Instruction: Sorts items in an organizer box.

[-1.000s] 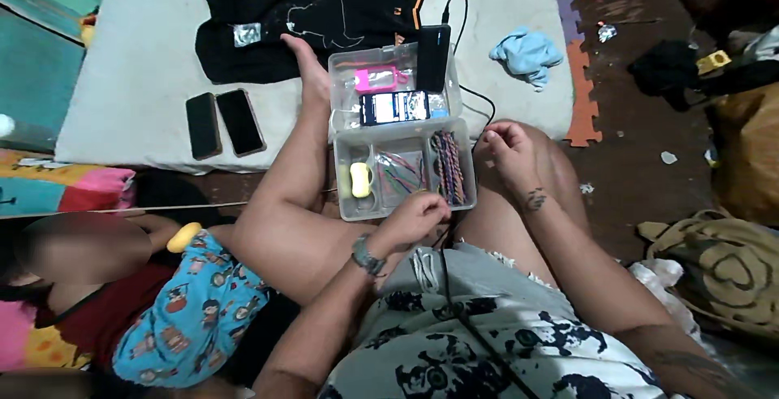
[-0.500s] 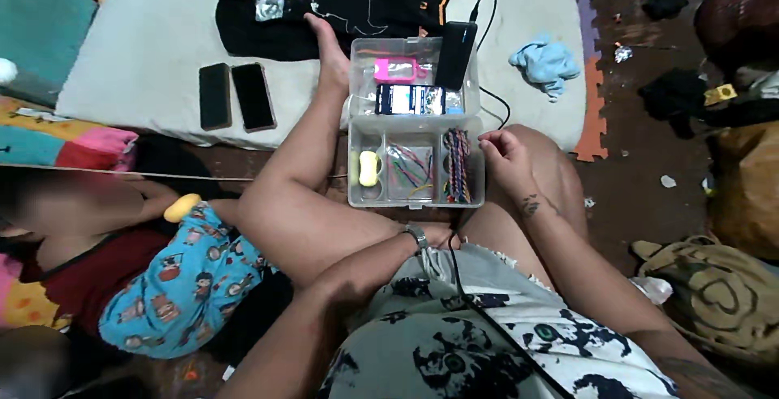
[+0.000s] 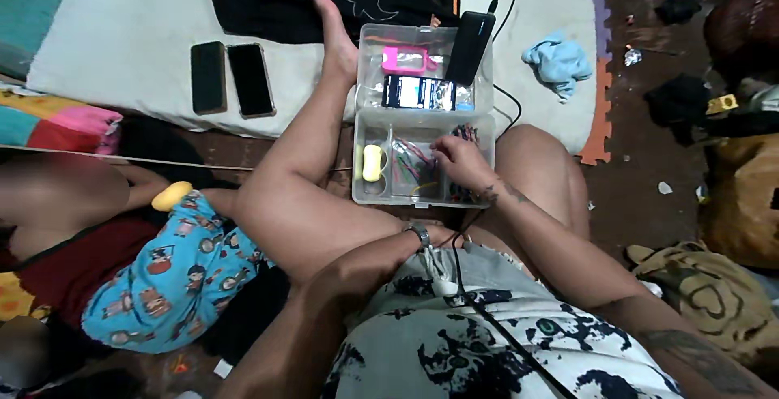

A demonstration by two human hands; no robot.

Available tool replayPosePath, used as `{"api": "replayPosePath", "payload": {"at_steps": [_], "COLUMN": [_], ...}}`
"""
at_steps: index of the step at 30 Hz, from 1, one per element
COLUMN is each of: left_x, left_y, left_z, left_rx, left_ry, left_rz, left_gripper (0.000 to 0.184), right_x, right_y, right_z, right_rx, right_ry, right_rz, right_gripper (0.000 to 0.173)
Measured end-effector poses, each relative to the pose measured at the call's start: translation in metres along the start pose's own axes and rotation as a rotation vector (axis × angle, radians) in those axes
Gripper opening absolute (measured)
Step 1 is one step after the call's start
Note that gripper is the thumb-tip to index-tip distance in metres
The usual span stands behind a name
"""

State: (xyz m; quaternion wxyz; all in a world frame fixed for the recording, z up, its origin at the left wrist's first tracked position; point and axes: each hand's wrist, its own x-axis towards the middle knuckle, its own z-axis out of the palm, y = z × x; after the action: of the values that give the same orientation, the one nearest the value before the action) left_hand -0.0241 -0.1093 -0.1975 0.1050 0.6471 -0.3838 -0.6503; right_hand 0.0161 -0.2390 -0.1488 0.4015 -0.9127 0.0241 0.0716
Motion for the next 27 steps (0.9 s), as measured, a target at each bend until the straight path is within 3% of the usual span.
{"api": "replayPosePath", "payload": {"at_steps": [2,6,10,14,17,21,27], "left_x": [0.005,-0.005,-0.020,-0.023,-0.013,-0.014,0.006], "left_y": [-0.003,0.001,0.009,0.008,0.001,0.004,-0.008], "left_z": [0.001,-0.002,-0.006,-0.007,-0.002,-0.003,0.002], "left_rx": [-0.030,-0.012,0.018,-0.076,-0.079,-0.065,-0.058], "left_ry": [0.002,-0.004,-0.016,-0.019,-0.009,-0.026,-0.014], "left_rz": [0.046,-0.048,-0.064,-0.014,0.045,0.017,0.096], "left_gripper": [0.030,0.031,0.038,0.034,0.027,0.032,0.032], "right_x": [0.022,0.060,0.076,0.080,0.075,0.070,0.081], "right_y": [0.005,0.002,-0.012,-0.014,-0.010,-0.014,0.007], "right_z": [0.013,0.032,0.047,0.049,0.041,0.028,0.051], "right_rx": [-0.061,-0.248,-0.340,-0.351,-0.290,-0.148,-0.110], "right_ry": [-0.085,-0.270,-0.336,-0.324,-0.250,-0.171,-0.342], "right_rz": [0.029,0.182,0.324,0.318,0.259,0.254,0.266], "right_gripper": [0.024,0.029,0.034,0.043,0.035,0.030,0.024]}}
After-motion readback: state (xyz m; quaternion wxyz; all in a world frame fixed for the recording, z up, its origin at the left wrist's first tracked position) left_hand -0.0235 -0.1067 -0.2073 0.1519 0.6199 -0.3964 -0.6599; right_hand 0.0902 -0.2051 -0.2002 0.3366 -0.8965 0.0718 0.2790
